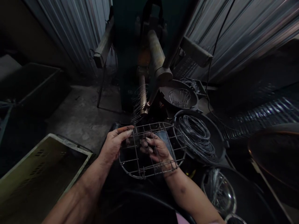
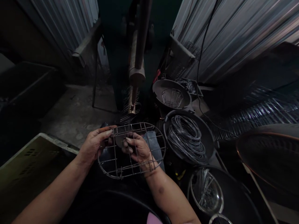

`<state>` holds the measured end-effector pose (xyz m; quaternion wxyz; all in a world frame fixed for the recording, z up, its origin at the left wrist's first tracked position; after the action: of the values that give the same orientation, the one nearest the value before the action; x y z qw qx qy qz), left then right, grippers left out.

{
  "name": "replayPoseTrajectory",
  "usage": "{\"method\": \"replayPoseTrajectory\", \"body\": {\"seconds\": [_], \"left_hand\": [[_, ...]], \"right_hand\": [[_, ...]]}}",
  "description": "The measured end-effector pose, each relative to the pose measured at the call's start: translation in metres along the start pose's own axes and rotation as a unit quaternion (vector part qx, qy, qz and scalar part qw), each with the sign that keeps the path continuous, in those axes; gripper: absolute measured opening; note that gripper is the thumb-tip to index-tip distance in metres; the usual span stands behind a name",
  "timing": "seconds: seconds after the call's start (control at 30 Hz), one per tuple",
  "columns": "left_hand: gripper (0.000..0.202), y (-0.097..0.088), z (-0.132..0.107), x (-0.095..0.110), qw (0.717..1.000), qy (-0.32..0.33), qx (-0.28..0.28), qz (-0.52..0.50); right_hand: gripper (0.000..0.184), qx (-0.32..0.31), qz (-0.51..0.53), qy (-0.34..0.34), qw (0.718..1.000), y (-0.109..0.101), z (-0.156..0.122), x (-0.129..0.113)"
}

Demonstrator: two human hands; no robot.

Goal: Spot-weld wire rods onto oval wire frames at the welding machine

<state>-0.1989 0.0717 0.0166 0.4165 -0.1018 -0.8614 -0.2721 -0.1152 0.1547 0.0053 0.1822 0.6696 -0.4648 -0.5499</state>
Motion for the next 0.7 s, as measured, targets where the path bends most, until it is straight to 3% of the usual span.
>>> {"method": "replayPoseTrajectory", "body": {"seconds": [0.17,0.37,0.5,0.7], "left_hand": [[0.028,0.006,-0.001,-0.005,0.999,-0.02,-0.033,0.023],[0.029,0.001,-0.001,-0.01,1.0,-0.025,-0.011,0.014],[0.028,0.0,-0.001,-0.002,0.999,-0.016,0.0,0.031],[0.025,0.001,0.011,0.022,0.995,0.011,0.04,0.095]], "right_hand": [[0.016,-0.017,0.011,0.014,1.0,0.0,-0.002,0.008],[0.022,-0.017,-0.018,0.01,1.0,-0.003,-0.002,0.007],[0.02,0.032,-0.024,-0.019,0.999,-0.032,0.0,-0.012],[0.024,0.163,0.006,-0.097,0.982,-0.088,-0.02,-0.077]]}}
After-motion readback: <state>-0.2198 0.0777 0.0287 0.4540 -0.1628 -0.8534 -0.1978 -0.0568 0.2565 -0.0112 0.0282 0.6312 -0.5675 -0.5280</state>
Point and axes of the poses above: each hand's wrist, its own z-axis towards the middle knuckle, its own y-axis out of the palm, x = y × z, the point moved 9 cm from there along z, towards the middle knuckle, and after that the axes turned 6 degrees about x, right-handed, at the moved point
